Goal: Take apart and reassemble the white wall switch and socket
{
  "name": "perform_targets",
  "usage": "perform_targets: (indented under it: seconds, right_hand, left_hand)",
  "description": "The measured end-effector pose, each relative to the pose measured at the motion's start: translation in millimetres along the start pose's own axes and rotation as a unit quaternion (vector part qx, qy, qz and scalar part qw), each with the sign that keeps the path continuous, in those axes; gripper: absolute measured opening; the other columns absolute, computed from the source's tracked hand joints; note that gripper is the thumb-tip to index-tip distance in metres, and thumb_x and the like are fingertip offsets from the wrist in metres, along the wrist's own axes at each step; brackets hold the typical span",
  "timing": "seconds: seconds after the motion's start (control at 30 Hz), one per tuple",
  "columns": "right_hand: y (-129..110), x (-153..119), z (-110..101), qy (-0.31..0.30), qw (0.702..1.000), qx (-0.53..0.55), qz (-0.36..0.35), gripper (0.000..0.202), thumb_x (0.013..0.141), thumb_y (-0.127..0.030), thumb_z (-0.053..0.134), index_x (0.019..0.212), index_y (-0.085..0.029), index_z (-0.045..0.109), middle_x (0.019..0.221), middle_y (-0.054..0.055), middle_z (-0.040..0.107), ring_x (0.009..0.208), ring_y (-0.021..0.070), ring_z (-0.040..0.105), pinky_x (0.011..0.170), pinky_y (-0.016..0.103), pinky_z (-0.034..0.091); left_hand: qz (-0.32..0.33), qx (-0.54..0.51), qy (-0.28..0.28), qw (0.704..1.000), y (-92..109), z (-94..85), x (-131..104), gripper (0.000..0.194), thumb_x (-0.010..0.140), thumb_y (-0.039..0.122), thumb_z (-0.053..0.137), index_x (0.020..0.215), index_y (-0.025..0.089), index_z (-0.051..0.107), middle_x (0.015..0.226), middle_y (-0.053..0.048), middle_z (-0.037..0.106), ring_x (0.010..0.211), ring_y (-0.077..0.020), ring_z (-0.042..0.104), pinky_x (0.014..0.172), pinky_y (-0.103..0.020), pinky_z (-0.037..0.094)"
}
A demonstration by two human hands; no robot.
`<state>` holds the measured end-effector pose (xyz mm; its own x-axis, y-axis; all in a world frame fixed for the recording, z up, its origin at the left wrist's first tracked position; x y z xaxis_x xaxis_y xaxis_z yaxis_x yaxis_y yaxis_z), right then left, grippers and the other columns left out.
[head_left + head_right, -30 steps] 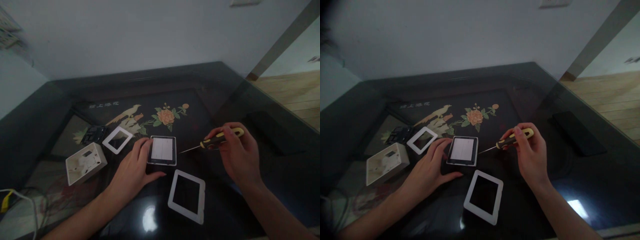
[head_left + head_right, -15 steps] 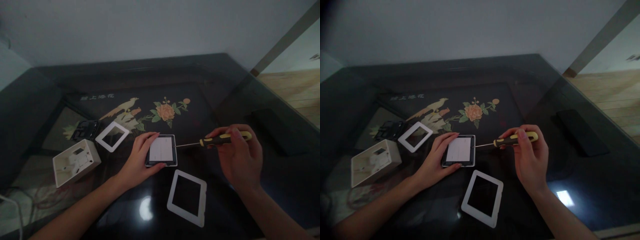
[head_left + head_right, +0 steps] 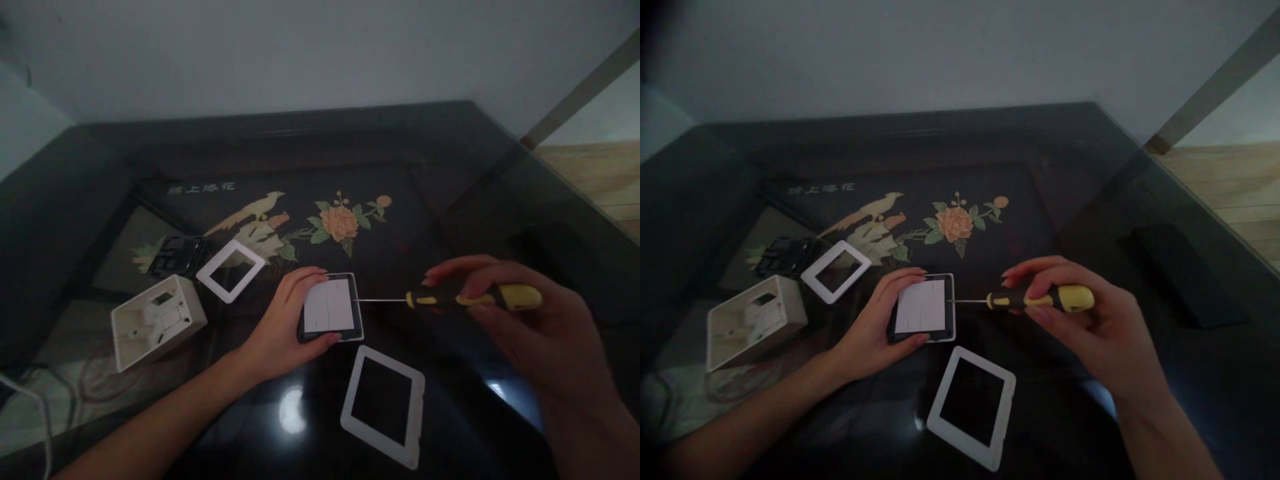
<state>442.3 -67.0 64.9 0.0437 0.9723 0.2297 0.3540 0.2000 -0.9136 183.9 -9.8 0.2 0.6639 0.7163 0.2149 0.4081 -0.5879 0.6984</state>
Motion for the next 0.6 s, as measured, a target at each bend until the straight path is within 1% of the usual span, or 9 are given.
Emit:
perform_targets:
  seconds: [0.07,0.17,0.23,0.33,0.4,0.6]
  right_hand:
    - [-4,3,-10,-0.039,0.997,-0.063,-0.018,0.009,0.082,-0.035,0.072,0.085,-0.029,0.067,0.100,-0.001,0.070,0.085,0.0146,0.068,0.073,0.023,0.057]
    - [-7,3,-19,-0.073,0.988,-0.128,-0.037,0.013,0.080,-0.041,0.073,0.091,-0.034,0.070,0.093,-0.002,0.071,0.084,0.0136,0.069,0.073,0.020,0.058]
    - [-7,1,-20,-0.091,0.981,-0.164,-0.039,0.017,0.080,-0.044,0.073,0.097,-0.038,0.071,0.095,-0.003,0.071,0.088,0.0136,0.070,0.075,0.019,0.058]
    - [-4,-1,-18,-0.119,0.973,-0.196,-0.024,0.022,0.082,-0.046,0.070,0.104,-0.043,0.072,0.096,-0.003,0.070,0.084,0.0132,0.070,0.069,0.018,0.059]
    - [-3,-1,-15,-0.134,0.970,-0.201,-0.023,0.021,0.085,-0.045,0.067,0.105,-0.043,0.072,0.093,-0.002,0.070,0.080,0.0137,0.070,0.066,0.020,0.060]
    - [0,3,-9,-0.154,0.970,-0.173,-0.078,0.025,0.090,-0.045,0.061,0.112,-0.043,0.072,0.091,0.003,0.070,0.077,0.0198,0.070,0.066,0.033,0.063]
  left_hand:
    - [0.001,-0.006,0.000,1.000,1,-0.2,0,0.067,0.081,0.036,0.070,0.136,0.023,0.034,0.136,-0.013,0.042,0.129,-0.0297,0.040,0.111,-0.048,0.036]
    - [-0.004,-0.009,0.001,1.000,1,-0.8,0,0.068,0.080,0.031,0.069,0.137,0.023,0.034,0.137,-0.013,0.040,0.129,-0.0304,0.040,0.110,-0.049,0.036]
    - [-0.005,-0.009,-0.002,1.000,1,-0.7,0,0.069,0.079,0.028,0.068,0.138,0.024,0.032,0.137,-0.013,0.039,0.129,-0.0308,0.039,0.110,-0.049,0.036]
    - [-0.004,-0.011,-0.007,1.000,0,-0.5,0,0.068,0.079,0.027,0.067,0.137,0.024,0.033,0.136,-0.013,0.040,0.129,-0.0308,0.038,0.110,-0.049,0.035]
    - [-0.004,-0.012,-0.008,1.000,0,-0.8,0,0.066,0.079,0.028,0.068,0.135,0.024,0.034,0.134,-0.012,0.041,0.128,-0.0309,0.039,0.109,-0.050,0.036]
    - [-0.015,-0.008,-0.005,1.000,1,-2.7,1,0.062,0.080,0.031,0.068,0.133,0.026,0.037,0.132,-0.012,0.043,0.125,-0.0313,0.041,0.108,-0.050,0.036]
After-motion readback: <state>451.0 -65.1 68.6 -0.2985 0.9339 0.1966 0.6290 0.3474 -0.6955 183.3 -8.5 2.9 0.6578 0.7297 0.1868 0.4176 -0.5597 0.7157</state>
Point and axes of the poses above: each hand's wrist, its own x-axis towards the middle knuckle, its own z-axis out of the palm, y = z × x, the point moved 4 cm from there along x, towards the middle knuckle
